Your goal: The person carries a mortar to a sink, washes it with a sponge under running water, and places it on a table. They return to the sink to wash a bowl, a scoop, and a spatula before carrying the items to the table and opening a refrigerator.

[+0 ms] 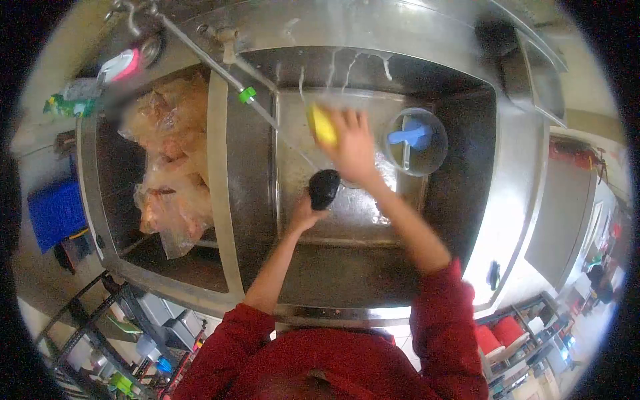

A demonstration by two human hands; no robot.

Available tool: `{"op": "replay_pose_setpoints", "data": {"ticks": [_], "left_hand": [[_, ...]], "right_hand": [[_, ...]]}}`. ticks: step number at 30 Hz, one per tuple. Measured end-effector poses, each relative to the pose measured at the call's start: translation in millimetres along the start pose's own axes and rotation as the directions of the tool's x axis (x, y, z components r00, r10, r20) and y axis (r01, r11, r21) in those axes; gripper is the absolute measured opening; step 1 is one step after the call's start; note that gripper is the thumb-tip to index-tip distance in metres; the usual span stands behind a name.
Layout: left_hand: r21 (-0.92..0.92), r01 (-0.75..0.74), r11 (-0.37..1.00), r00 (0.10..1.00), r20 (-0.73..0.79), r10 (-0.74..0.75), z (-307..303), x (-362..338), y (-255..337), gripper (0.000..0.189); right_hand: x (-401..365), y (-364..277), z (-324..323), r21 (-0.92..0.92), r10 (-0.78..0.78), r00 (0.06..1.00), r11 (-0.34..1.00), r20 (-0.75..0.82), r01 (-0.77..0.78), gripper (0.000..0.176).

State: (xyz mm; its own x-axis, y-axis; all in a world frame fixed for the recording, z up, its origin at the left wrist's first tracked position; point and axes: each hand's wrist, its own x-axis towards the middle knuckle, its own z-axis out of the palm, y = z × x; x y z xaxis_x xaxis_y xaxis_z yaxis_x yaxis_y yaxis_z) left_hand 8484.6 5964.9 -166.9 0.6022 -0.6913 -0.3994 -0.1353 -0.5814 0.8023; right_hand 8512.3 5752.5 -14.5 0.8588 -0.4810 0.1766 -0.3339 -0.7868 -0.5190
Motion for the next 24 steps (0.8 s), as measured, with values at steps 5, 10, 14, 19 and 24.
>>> {"op": "replay_pose_setpoints", "data": {"ticks": [5, 10, 14, 19, 24], "left_hand": [[0.09, -0.03, 0.996, 0.998, -0.061, 0.035, 9.4, -17.2, 18.6, 0.069], [0.458, -0.072, 0.886, 0.993, -0.051, 0.107, -17.2, -22.4, 56.0, 0.063], [0.512, 0.004, 0.859, 1.0, -0.026, 0.011, -29.4, -20.8, 71.5, 0.075], [0.524, 0.161, 0.836, 0.983, -0.005, -0.186, -34.8, -18.8, 85.0, 0.083], [0.182, 0.14, 0.973, 0.987, 0.055, -0.152, -56.6, -7.9, 98.2, 0.083]], "right_hand": [[-102.4, -15.1, 43.3, -0.195, -0.057, 0.968, 0.975, 0.245, 0.106, 0.054], [-55.0, 11.5, 58.8, -0.235, 0.441, 0.589, 0.888, 0.677, -0.396, 0.037], [-80.9, 51.4, 92.6, 0.525, -0.106, 0.564, 0.538, 0.819, -0.66, 0.03], [-77.7, 40.4, 94.0, 0.144, 0.347, 0.425, 0.608, 0.836, -0.781, 0.027], [-109.1, 38.4, 99.5, 0.459, 0.346, 0.378, -0.194, 0.859, -0.867, 0.036]]}}
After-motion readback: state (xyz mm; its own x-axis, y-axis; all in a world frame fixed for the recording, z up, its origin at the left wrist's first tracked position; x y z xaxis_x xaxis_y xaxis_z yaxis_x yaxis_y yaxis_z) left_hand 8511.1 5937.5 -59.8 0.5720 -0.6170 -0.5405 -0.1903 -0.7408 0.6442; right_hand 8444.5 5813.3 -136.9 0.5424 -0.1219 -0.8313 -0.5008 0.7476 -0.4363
